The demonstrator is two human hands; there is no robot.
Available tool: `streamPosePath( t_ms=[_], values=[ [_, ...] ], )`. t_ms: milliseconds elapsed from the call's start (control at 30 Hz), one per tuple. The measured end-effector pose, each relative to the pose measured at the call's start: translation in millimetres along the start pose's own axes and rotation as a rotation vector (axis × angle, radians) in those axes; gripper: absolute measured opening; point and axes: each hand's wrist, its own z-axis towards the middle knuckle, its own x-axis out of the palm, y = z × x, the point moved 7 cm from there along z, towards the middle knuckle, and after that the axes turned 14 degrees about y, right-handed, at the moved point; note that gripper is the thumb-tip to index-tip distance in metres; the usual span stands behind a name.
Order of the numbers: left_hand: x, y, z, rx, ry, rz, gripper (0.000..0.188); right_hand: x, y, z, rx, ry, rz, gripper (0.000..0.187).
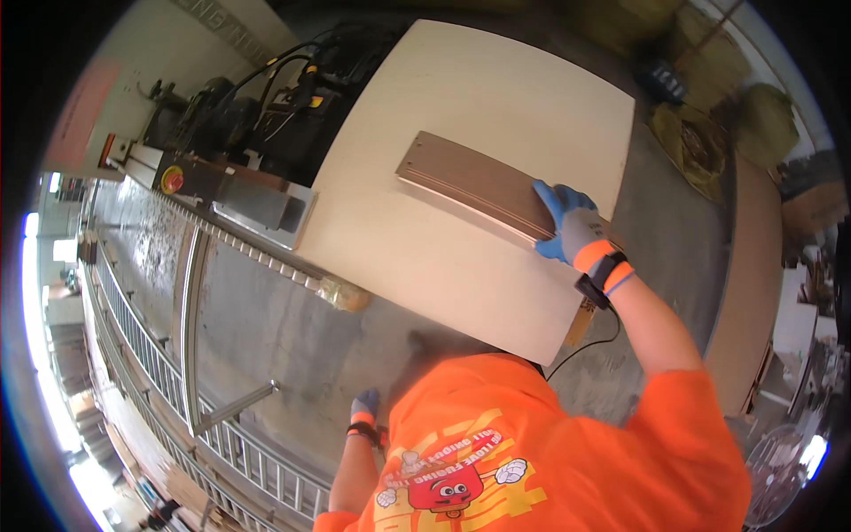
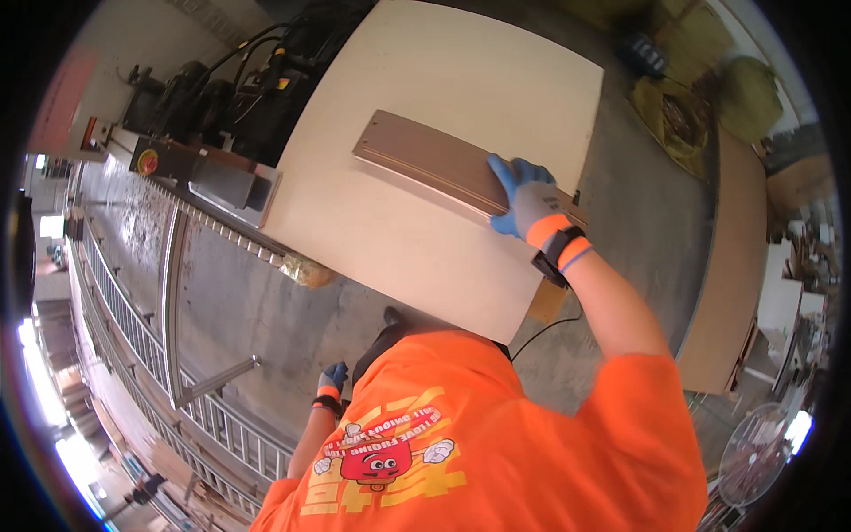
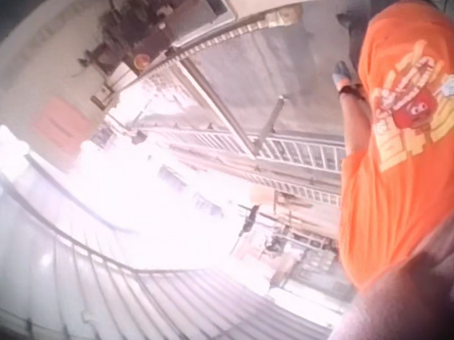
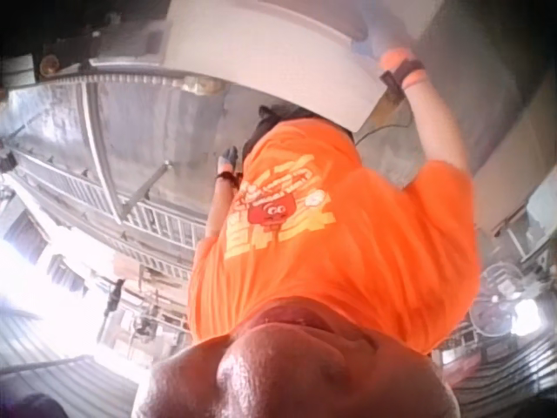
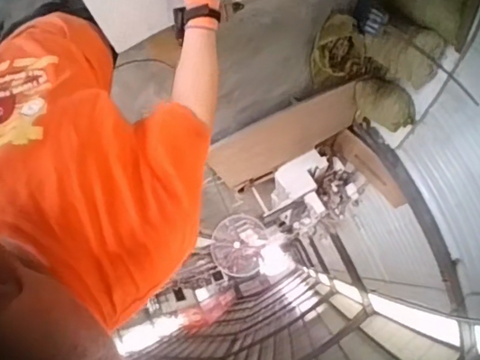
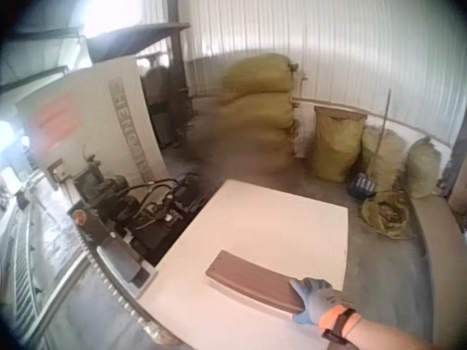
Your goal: Feeding wood panels into an edge-banding or processing machine in a factory.
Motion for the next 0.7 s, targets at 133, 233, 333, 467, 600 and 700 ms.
streamPosePath(
  t_ms=[133,233,333,467,600,700],
  values=[
    [-20,-33,18,-0.163,-0.017,-0.05,0.043,-5,-19,-10,0.083,0.179,0.026,0.106],
    [-45,-95,32,-0.085,0.003,0.162,0.044,-10,-36,-14,0.096,0.139,-0.046,0.111],
    [-74,-125,47,0.012,0.037,0.159,0.045,-12,-42,-8,0.071,0.153,-0.016,0.111],
    [-113,-156,69,0.044,0.1,0.244,0.046,-28,-3,-11,0.146,0.108,-0.198,0.109],
    [-144,-166,84,0.068,0.163,0.315,0.045,-22,115,18,-0.146,-0.105,-0.069,0.103],
    [-168,-190,72,0.219,0.157,0.281,0.037,-3,221,56,-0.366,-0.108,0.129,0.103]
  ],
)
